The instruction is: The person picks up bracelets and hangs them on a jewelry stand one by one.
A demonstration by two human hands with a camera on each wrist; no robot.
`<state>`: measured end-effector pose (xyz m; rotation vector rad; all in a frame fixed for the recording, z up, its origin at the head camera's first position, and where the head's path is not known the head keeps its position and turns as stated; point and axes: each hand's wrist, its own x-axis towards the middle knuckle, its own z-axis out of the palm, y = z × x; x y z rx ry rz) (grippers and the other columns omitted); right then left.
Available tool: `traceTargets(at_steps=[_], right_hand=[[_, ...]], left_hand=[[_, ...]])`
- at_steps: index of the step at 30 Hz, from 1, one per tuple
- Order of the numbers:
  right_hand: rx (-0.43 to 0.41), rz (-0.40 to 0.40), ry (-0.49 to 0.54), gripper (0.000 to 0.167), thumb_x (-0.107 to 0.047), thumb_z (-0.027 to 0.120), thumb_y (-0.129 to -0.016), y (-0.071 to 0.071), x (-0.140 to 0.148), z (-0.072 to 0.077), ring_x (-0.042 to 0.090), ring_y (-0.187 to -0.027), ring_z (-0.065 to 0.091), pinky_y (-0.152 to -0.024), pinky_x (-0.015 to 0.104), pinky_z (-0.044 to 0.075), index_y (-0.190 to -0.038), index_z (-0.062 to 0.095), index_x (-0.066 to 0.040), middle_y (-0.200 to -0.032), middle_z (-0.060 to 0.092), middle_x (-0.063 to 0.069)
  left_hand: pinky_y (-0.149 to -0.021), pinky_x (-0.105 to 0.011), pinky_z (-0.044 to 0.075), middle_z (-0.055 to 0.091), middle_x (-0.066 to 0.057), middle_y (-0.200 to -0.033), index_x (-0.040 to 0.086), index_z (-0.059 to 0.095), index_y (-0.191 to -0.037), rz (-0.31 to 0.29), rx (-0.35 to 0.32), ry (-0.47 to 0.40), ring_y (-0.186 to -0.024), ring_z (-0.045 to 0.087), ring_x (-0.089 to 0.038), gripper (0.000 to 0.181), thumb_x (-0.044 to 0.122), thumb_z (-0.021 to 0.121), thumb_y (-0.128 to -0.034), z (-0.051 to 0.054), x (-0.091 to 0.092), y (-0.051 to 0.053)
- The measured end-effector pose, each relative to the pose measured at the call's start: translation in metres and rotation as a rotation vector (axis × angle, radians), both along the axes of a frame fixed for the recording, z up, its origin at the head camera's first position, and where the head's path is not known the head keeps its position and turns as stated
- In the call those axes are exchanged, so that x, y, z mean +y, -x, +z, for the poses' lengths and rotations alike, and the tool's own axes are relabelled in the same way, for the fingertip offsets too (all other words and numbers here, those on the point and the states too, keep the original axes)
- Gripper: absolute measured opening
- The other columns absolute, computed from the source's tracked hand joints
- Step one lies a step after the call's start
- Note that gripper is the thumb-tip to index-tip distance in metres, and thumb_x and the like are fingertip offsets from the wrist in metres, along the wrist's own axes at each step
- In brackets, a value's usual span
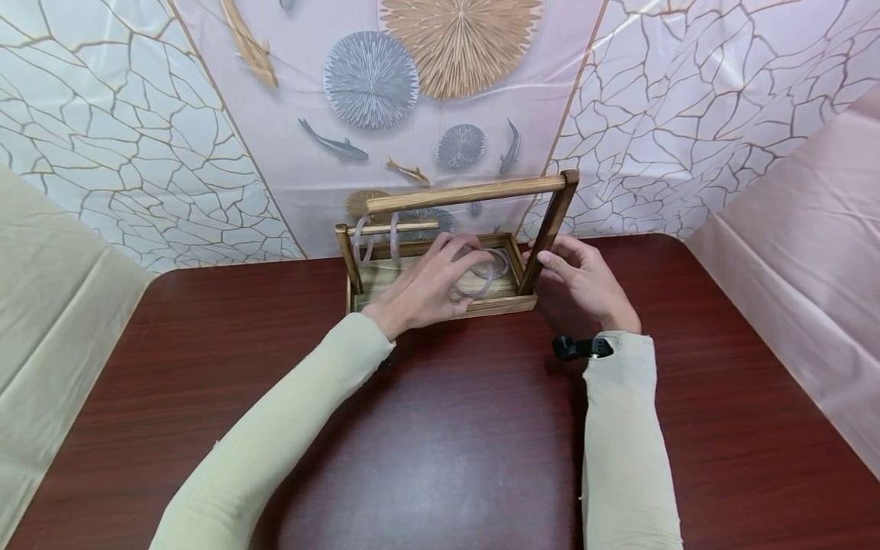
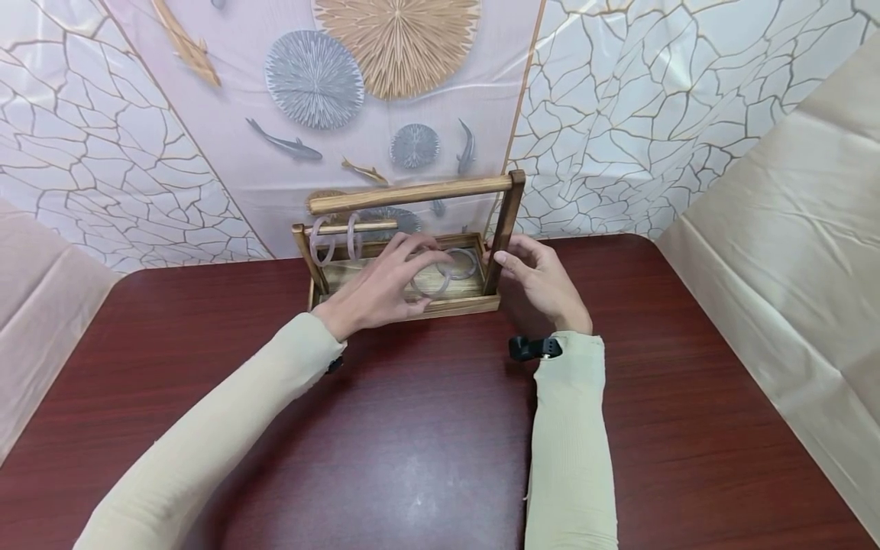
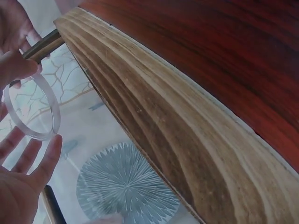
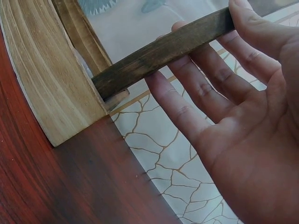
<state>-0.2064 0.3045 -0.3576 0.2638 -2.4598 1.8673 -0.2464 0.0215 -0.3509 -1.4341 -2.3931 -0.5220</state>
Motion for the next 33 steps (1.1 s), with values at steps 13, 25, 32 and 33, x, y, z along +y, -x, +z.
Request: traceTargets(at_steps=[13, 25, 32, 33], right_hand=[[-0.004, -0.008, -0.004, 0.031, -0.025, 0.060, -0.103, 0.001, 0.000, -0.001, 0.003, -0.110, 0.068, -0.096, 0.023, 0.056, -0.128, 0.062, -0.007, -0.119, 0.071, 0.004], [0.001, -0.001, 0.019, 0.031, -0.027, 0.061, -0.103, 0.002, 0.000, -0.002, 0.005, -0.112, 0.069, -0.096, 0.022, 0.055, -0.127, 0.063, -0.007, -0.126, 0.070, 0.013], [0.002, 0.012, 0.033, 0.026, -0.024, 0.061, -0.103, 0.001, 0.001, -0.002, 0.006, -0.113, 0.068, -0.096, 0.021, 0.055, -0.126, 0.064, -0.010, -0.124, 0.070, 0.012], [0.002, 0.011, 0.030, 0.027, -0.024, 0.060, -0.103, 0.001, 0.000, -0.001, 0.006, -0.113, 0.068, -0.096, 0.021, 0.055, -0.126, 0.063, -0.010, -0.124, 0.070, 0.012]], left_hand=[[-0.105, -0.037, 0.046, 0.054, -0.010, -0.139, 0.016, 0.057, -0.139, 0.019, -0.005, -0.108, -0.124, 0.047, -0.027, 0.065, 0.016, 0.083, -0.0790, 0.001, -0.004, -0.001], [-0.105, -0.039, 0.049, 0.053, -0.011, -0.140, 0.018, 0.057, -0.140, 0.044, 0.004, -0.129, -0.130, 0.046, -0.030, 0.066, 0.016, 0.081, -0.0790, 0.009, -0.011, -0.006], [-0.106, -0.038, 0.048, 0.053, -0.010, -0.140, 0.019, 0.057, -0.138, 0.063, 0.025, -0.123, -0.131, 0.046, -0.029, 0.064, 0.015, 0.081, -0.0791, 0.013, -0.015, -0.009], [-0.106, -0.039, 0.049, 0.053, -0.010, -0.140, 0.019, 0.057, -0.138, 0.065, 0.025, -0.123, -0.131, 0.046, -0.029, 0.064, 0.015, 0.081, -0.0792, 0.014, -0.016, -0.010]])
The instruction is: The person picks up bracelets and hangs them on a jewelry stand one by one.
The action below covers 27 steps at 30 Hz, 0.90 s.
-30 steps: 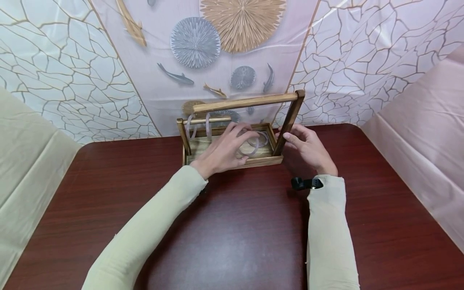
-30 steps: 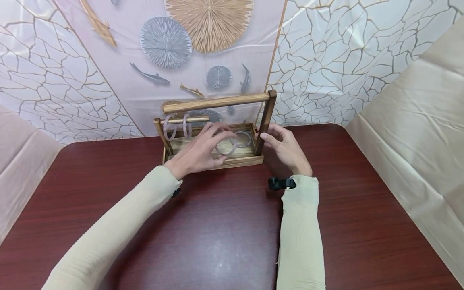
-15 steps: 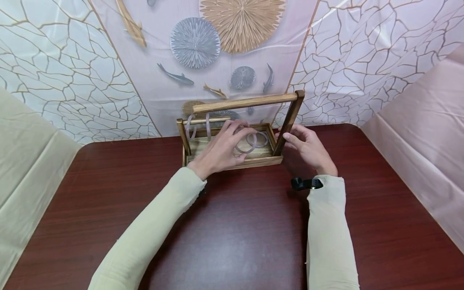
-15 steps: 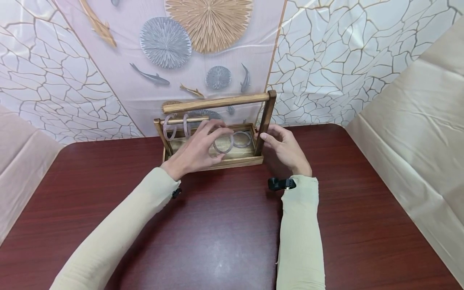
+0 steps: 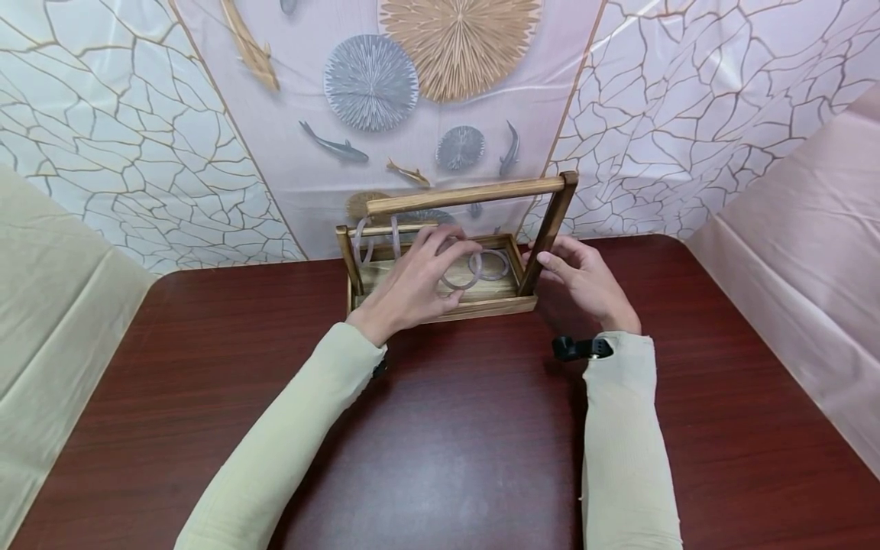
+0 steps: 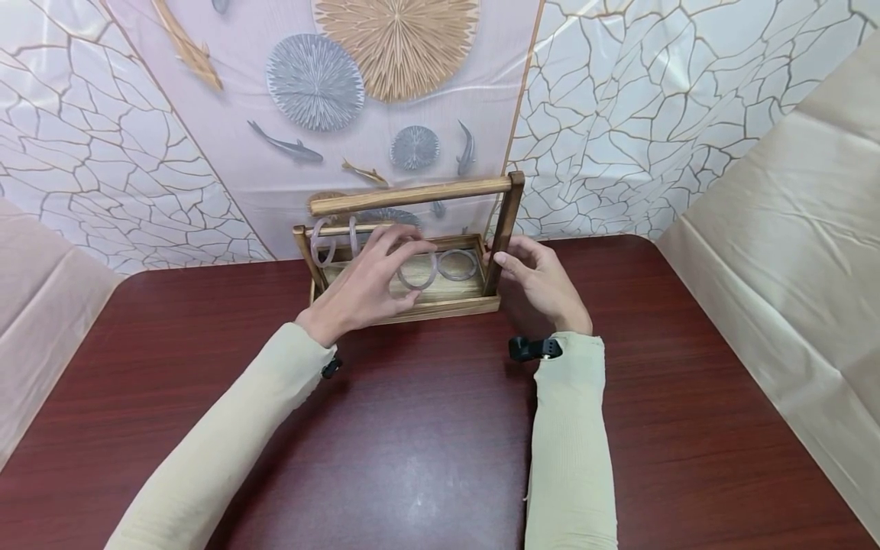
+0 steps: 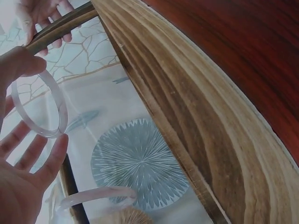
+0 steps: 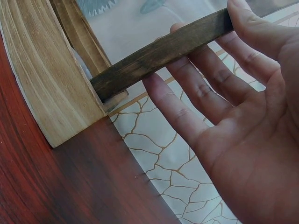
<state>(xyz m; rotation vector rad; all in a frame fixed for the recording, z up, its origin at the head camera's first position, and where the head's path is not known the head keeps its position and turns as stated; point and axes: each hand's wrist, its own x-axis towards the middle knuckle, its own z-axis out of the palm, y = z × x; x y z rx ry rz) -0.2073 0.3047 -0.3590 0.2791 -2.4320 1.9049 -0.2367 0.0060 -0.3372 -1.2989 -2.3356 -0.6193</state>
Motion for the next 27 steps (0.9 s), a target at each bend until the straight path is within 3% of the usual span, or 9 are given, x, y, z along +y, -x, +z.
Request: traceTargets(at_steps=[11, 15, 20, 27], right_hand=[[-0.012, -0.021, -0.038, 0.034, -0.029, 0.060, -0.103, 0.000, 0.001, 0.000, 0.001, -0.110, 0.068, -0.096, 0.022, 0.055, -0.129, 0.062, -0.007, -0.128, 0.070, 0.012], [-0.001, -0.010, -0.034, 0.035, -0.027, 0.060, -0.104, 0.000, 0.002, 0.000, 0.002, -0.110, 0.068, -0.096, 0.021, 0.055, -0.130, 0.061, -0.004, -0.123, 0.071, 0.007], [0.006, -0.002, -0.019, 0.028, -0.023, 0.060, -0.104, 0.000, 0.002, 0.000, 0.003, -0.110, 0.068, -0.094, 0.020, 0.055, -0.128, 0.062, -0.009, -0.114, 0.071, -0.005], [-0.009, -0.002, -0.013, 0.030, -0.026, 0.060, -0.104, 0.000, 0.001, 0.000, 0.003, -0.110, 0.068, -0.096, 0.020, 0.055, -0.129, 0.061, -0.009, -0.115, 0.071, -0.007]], left_hand=[[-0.097, -0.041, 0.054, 0.052, -0.008, -0.140, 0.021, 0.057, -0.139, 0.013, -0.002, -0.026, -0.131, 0.047, -0.029, 0.062, 0.015, 0.079, -0.0805, 0.008, -0.006, -0.009], [-0.095, -0.042, 0.055, 0.051, -0.008, -0.140, 0.021, 0.057, -0.139, 0.018, -0.008, -0.041, -0.132, 0.047, -0.029, 0.062, 0.015, 0.079, -0.0809, 0.010, -0.009, -0.012], [-0.093, -0.042, 0.055, 0.051, -0.008, -0.141, 0.020, 0.057, -0.139, 0.032, -0.006, -0.057, -0.130, 0.048, -0.029, 0.063, 0.015, 0.079, -0.0805, 0.011, -0.013, -0.015], [-0.095, -0.042, 0.054, 0.050, -0.008, -0.141, 0.021, 0.056, -0.140, 0.056, -0.002, -0.074, -0.128, 0.048, -0.030, 0.064, 0.017, 0.080, -0.0809, 0.012, -0.017, -0.018]])
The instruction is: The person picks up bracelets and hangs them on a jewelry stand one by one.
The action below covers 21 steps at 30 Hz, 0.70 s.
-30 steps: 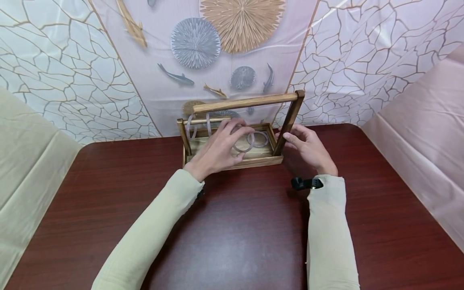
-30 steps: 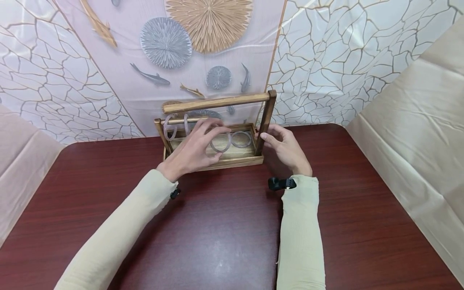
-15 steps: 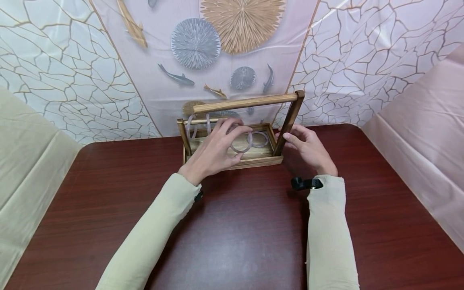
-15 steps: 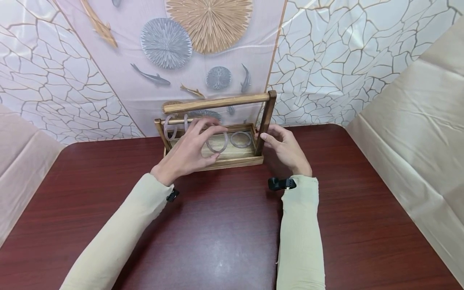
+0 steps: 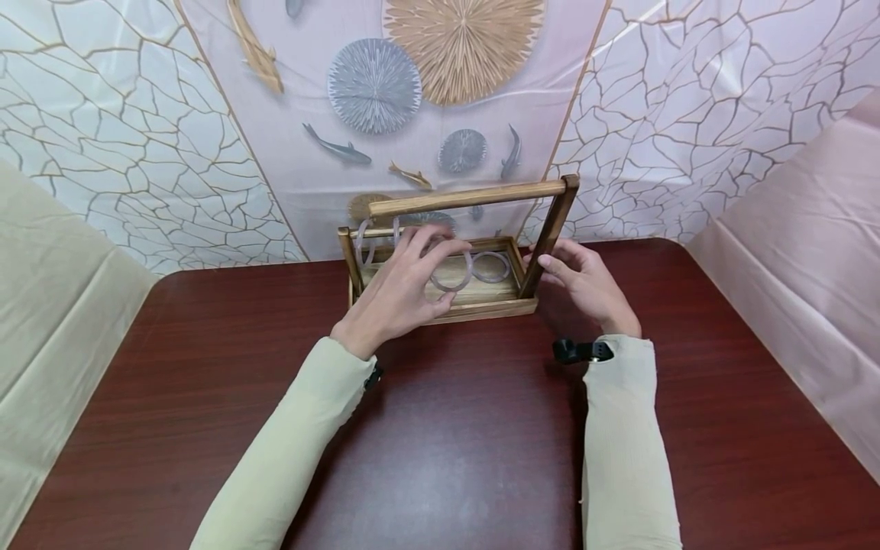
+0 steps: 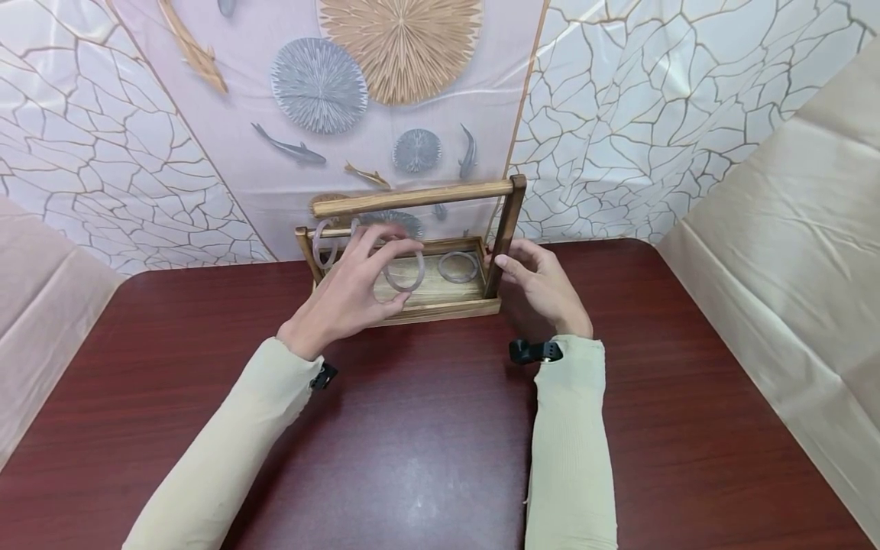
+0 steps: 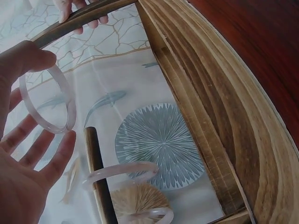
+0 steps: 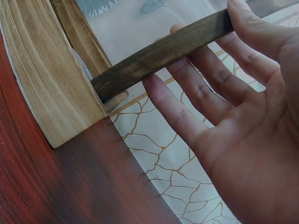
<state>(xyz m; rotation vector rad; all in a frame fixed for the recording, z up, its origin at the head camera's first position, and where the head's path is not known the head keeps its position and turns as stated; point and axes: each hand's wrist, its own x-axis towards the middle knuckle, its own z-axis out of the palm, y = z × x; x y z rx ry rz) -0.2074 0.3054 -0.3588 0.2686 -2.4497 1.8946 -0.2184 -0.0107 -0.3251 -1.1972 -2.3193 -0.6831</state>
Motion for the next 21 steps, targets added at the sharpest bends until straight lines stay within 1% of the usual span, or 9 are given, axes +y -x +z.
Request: traceTargets(at_steps=[3, 5, 9, 11, 17, 21], right_hand=[[-0.007, -0.006, 0.002, 0.030, -0.027, 0.060, -0.104, -0.0004, -0.0002, 0.0006, 0.003, -0.110, 0.067, -0.096, 0.021, 0.055, -0.129, 0.061, -0.010, -0.115, 0.070, -0.007], [-0.011, -0.009, 0.002, 0.031, -0.028, 0.060, -0.103, -0.0005, 0.0003, 0.0008, 0.003, -0.111, 0.067, -0.097, 0.022, 0.055, -0.129, 0.061, -0.010, -0.117, 0.069, -0.004], [-0.014, -0.015, -0.001, 0.032, -0.029, 0.060, -0.103, -0.0006, 0.0010, 0.0003, 0.003, -0.112, 0.066, -0.097, 0.022, 0.055, -0.129, 0.061, -0.009, -0.117, 0.070, -0.005], [-0.013, -0.012, -0.001, 0.031, -0.028, 0.060, -0.103, -0.0009, 0.0012, 0.0008, 0.003, -0.112, 0.066, -0.097, 0.021, 0.055, -0.128, 0.061, -0.010, -0.115, 0.070, -0.007], [-0.013, -0.003, -0.016, 0.031, -0.027, 0.060, -0.104, -0.0012, 0.0010, 0.0017, 0.003, -0.111, 0.066, -0.097, 0.021, 0.055, -0.129, 0.060, -0.009, -0.115, 0.070, -0.007], [-0.019, -0.010, -0.008, 0.031, -0.027, 0.060, -0.103, -0.0010, -0.0008, 0.0011, 0.004, -0.113, 0.066, -0.096, 0.020, 0.055, -0.129, 0.061, -0.009, -0.117, 0.072, -0.004]], left_hand=[[-0.093, -0.041, 0.054, 0.051, -0.007, -0.140, 0.020, 0.057, -0.139, 0.004, 0.004, -0.012, -0.126, 0.048, -0.030, 0.064, 0.016, 0.080, -0.0805, 0.0013, -0.0005, -0.0016], [-0.092, -0.041, 0.054, 0.051, -0.007, -0.140, 0.020, 0.057, -0.139, 0.005, 0.006, -0.021, -0.125, 0.048, -0.029, 0.063, 0.016, 0.080, -0.0803, 0.0023, -0.0006, -0.0027], [-0.090, -0.040, 0.055, 0.051, -0.007, -0.140, 0.020, 0.058, -0.139, 0.010, 0.014, -0.038, -0.123, 0.049, -0.029, 0.063, 0.015, 0.080, -0.0801, 0.0036, -0.0008, -0.0041], [-0.090, -0.040, 0.055, 0.052, -0.007, -0.140, 0.020, 0.058, -0.138, 0.015, 0.019, -0.046, -0.123, 0.049, -0.029, 0.062, 0.015, 0.080, -0.0800, 0.0035, -0.0011, -0.0045], [-0.089, -0.040, 0.055, 0.052, -0.007, -0.139, 0.019, 0.059, -0.138, 0.024, 0.034, -0.055, -0.122, 0.050, -0.030, 0.062, 0.015, 0.080, -0.0795, 0.0026, -0.0036, -0.0053], [-0.089, -0.040, 0.055, 0.052, -0.007, -0.139, 0.019, 0.059, -0.137, 0.029, 0.043, -0.065, -0.123, 0.049, -0.030, 0.061, 0.014, 0.080, -0.0791, 0.0025, -0.0049, -0.0062]])
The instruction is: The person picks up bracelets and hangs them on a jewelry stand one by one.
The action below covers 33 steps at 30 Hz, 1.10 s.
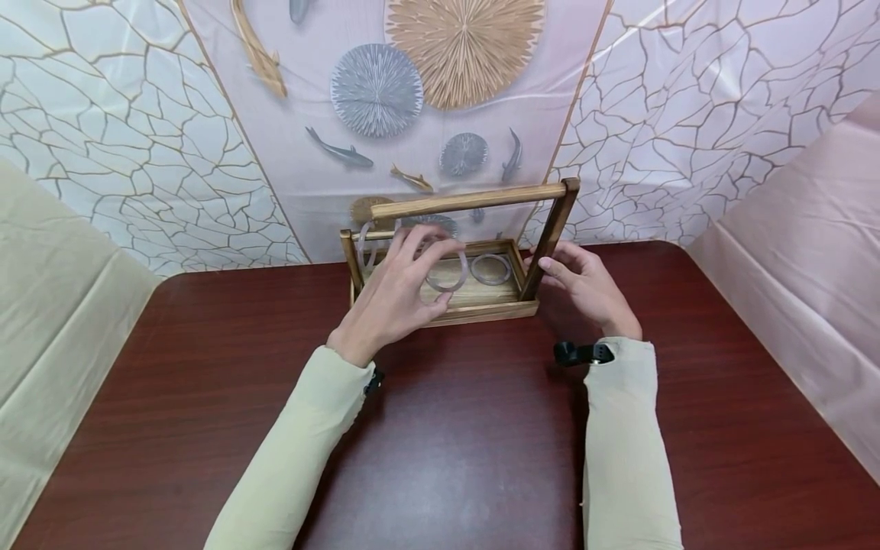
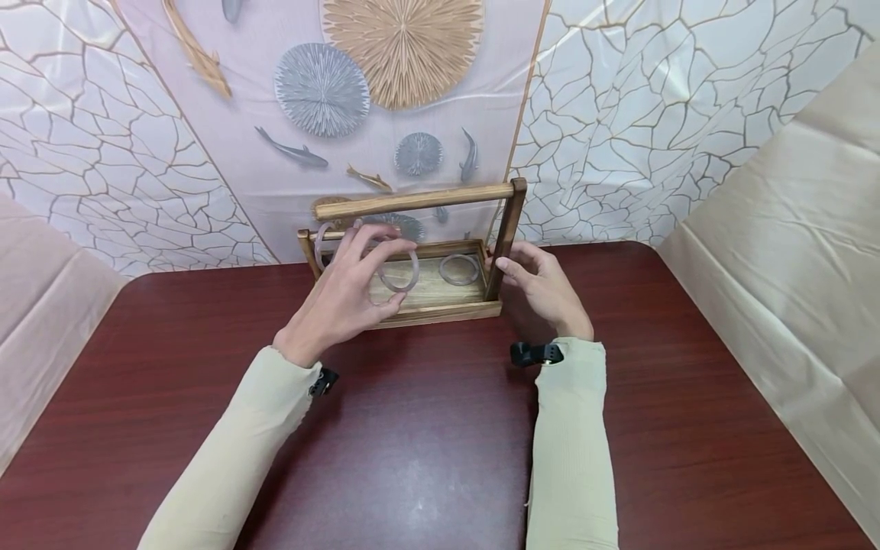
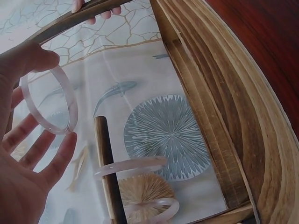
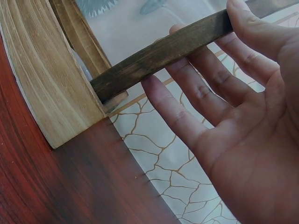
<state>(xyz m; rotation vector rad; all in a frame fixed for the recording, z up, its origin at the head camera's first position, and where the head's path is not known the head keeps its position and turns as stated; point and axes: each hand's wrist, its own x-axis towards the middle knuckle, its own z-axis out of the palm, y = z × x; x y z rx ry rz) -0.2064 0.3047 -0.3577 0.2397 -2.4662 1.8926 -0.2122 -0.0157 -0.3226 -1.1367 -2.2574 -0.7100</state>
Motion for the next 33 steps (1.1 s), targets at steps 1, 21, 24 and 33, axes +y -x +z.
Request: traceTargets(at_steps=[1, 21, 24, 33], right_hand=[[-0.001, -0.001, 0.001, 0.031, -0.027, 0.060, -0.103, 0.000, 0.000, -0.001, 0.004, -0.112, 0.066, -0.096, 0.020, 0.055, -0.129, 0.061, -0.009, -0.118, 0.072, -0.002], [0.001, -0.012, -0.032, 0.035, -0.030, 0.060, -0.103, -0.002, -0.001, 0.001, 0.003, -0.110, 0.069, -0.097, 0.023, 0.055, -0.128, 0.061, -0.006, -0.123, 0.071, 0.006], [0.005, -0.008, -0.020, 0.034, -0.029, 0.060, -0.104, -0.002, 0.000, 0.000, 0.004, -0.109, 0.068, -0.096, 0.022, 0.055, -0.128, 0.060, -0.005, -0.120, 0.070, 0.004], [0.000, -0.009, -0.003, 0.043, -0.028, 0.060, -0.104, 0.001, 0.000, -0.001, 0.004, -0.110, 0.068, -0.095, 0.020, 0.055, -0.133, 0.054, 0.003, -0.120, 0.070, 0.004]], left_hand=[[-0.090, -0.041, 0.054, 0.052, -0.007, -0.139, 0.019, 0.059, -0.137, 0.000, 0.000, -0.005, -0.124, 0.049, -0.030, 0.061, 0.014, 0.079, -0.0792, 0.000, 0.000, 0.000], [-0.094, -0.049, 0.052, 0.053, -0.008, -0.137, 0.021, 0.059, -0.136, 0.062, -0.005, -0.043, -0.125, 0.049, -0.034, 0.063, 0.014, 0.081, -0.0779, -0.001, -0.013, -0.003], [-0.093, -0.049, 0.053, 0.053, -0.007, -0.137, 0.021, 0.059, -0.136, 0.069, -0.009, -0.036, -0.124, 0.049, -0.034, 0.062, 0.014, 0.081, -0.0785, -0.001, -0.013, -0.003], [-0.090, -0.047, 0.054, 0.054, -0.008, -0.135, 0.020, 0.061, -0.134, 0.095, 0.013, -0.028, -0.122, 0.050, -0.034, 0.061, 0.014, 0.080, -0.0764, 0.001, -0.016, -0.003]])
